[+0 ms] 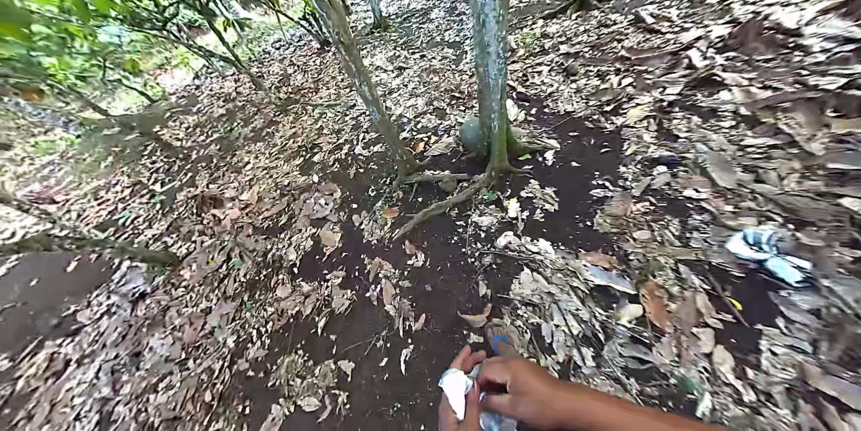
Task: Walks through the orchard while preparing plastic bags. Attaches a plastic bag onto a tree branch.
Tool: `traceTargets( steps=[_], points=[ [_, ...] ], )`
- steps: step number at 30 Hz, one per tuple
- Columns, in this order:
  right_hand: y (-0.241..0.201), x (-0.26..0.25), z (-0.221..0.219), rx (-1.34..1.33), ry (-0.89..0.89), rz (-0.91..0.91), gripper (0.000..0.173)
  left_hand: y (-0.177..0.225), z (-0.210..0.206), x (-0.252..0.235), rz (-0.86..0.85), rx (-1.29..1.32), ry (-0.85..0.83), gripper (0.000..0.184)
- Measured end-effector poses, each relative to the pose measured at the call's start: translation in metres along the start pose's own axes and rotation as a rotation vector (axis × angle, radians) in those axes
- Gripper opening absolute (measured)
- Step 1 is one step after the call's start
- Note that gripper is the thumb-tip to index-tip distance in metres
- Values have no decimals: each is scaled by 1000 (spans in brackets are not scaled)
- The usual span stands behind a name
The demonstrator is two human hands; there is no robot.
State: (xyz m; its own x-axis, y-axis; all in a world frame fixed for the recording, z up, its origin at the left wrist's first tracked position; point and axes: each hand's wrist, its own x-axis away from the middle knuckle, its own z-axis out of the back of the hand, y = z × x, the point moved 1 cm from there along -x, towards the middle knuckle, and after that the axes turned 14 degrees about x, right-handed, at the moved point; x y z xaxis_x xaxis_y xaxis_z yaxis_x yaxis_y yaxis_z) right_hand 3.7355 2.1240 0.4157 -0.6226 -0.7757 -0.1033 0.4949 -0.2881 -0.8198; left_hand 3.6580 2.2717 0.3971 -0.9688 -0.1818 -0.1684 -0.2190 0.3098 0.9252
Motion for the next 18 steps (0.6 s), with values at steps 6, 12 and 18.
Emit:
traceTargets(
  steps=[6,12,18],
  points=[
    [64,-190,70,-116,-87,34,21,14,50,-184,54,-189,194,39],
    [70,-353,140,-52,-173,11,27,57,101,-325,9,-114,323,29],
    [109,-512,139,24,-198,5,33,48,200,-441,47,-66,489,17]
  ],
)
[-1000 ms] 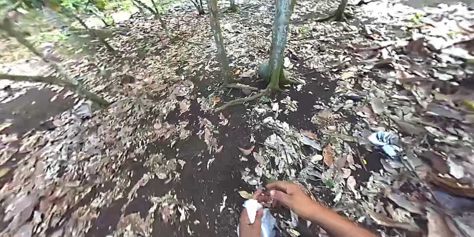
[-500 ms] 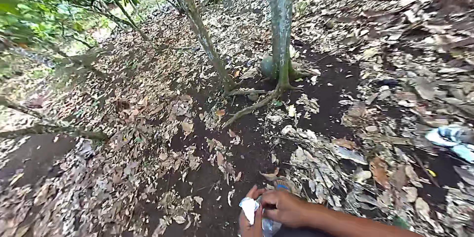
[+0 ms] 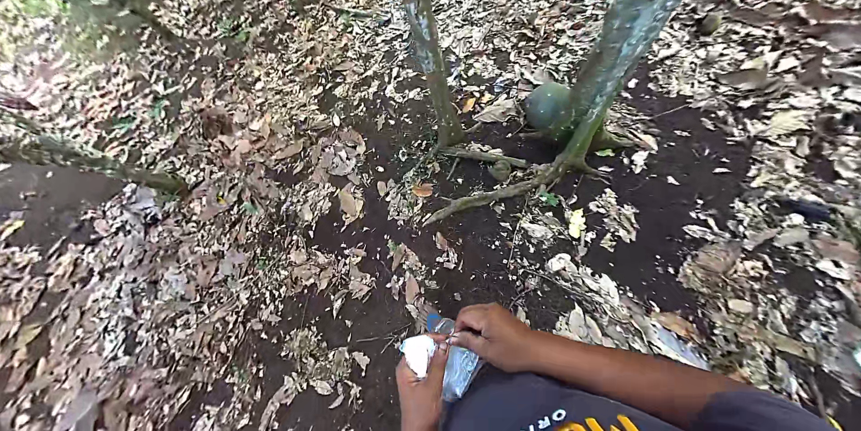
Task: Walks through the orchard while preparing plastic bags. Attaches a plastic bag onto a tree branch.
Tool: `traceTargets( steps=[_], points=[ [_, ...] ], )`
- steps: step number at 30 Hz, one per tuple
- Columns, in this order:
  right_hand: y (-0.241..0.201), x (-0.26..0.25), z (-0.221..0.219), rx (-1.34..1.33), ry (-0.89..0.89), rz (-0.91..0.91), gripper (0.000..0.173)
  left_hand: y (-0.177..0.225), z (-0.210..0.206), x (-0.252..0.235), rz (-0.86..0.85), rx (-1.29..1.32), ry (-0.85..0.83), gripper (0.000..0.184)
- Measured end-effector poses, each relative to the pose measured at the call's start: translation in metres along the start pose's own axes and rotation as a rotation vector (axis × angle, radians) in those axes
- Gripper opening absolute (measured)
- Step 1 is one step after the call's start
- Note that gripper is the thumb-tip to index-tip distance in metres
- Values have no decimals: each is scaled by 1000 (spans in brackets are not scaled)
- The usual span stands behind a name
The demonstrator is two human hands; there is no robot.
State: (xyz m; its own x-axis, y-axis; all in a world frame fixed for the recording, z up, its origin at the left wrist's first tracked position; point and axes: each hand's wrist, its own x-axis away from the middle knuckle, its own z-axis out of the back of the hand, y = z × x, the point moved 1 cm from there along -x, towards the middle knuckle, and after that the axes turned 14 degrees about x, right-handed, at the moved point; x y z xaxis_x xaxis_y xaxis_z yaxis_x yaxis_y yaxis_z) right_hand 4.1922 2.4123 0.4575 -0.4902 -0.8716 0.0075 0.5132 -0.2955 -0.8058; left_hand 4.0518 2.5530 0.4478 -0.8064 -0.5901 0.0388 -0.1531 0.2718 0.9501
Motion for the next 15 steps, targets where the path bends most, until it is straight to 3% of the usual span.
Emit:
traceTargets(
  steps=[4,7,9,13,15],
  points=[
    [34,-132,17,79,53,-17,34,-19,41,-136,7,40,-41,24],
    [44,-248,39,68,83,-84,30,-9,72,-260,43,40,-47,26],
    [35,-313,56,-44,53,-151,24,10,87,-326,69,50,-9,26],
    [23,-426,89,-159,-47,-118,42,66,103,-451,25,13,-44,19],
    [35,-473,102,-117,-9,-60,27,80,105,-506,16,-7,-118,17]
  ],
)
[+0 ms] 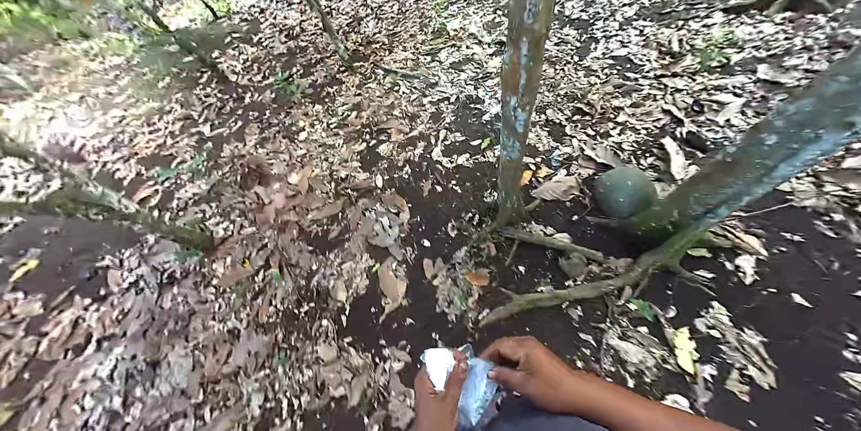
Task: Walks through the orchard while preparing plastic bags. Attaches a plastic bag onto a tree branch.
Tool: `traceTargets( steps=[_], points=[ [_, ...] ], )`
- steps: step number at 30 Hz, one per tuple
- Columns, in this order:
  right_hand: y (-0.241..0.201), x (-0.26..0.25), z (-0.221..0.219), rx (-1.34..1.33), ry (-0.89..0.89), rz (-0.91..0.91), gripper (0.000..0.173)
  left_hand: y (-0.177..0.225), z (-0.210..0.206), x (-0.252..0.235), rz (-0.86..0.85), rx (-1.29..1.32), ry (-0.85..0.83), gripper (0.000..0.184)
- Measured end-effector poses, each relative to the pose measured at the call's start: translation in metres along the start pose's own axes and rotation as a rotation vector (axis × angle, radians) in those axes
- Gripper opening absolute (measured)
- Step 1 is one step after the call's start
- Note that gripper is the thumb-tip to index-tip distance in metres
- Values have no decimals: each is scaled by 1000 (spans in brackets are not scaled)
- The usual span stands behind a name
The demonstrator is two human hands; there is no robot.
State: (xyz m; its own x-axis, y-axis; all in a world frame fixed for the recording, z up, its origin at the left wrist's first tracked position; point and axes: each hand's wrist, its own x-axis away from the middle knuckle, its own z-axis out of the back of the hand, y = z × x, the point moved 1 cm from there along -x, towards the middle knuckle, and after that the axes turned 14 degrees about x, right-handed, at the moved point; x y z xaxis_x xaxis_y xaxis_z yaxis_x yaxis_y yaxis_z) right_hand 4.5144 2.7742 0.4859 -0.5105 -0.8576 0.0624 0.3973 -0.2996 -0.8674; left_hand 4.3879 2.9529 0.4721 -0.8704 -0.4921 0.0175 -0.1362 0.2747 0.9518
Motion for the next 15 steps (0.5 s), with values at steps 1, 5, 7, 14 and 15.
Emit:
traceTargets(
  steps=[1,5,7,14,15],
  points=[
    [5,-24,9,8,21,15,21,4,3,-27,0,-13,-32,18],
    [41,-130,46,-21,96,-17,21,-2,10,-143,39,-41,-105,24],
    [66,-193,68,-28,147,-18,22,-11,12,-210,50,-77,-98,24],
    [129,-436,191,5,101,17,32,-1,2,-458,52,-324,61,34],
    [126,-462,215,4,86,34,29,9,-2,-487,45,-338,84,33]
  ],
)
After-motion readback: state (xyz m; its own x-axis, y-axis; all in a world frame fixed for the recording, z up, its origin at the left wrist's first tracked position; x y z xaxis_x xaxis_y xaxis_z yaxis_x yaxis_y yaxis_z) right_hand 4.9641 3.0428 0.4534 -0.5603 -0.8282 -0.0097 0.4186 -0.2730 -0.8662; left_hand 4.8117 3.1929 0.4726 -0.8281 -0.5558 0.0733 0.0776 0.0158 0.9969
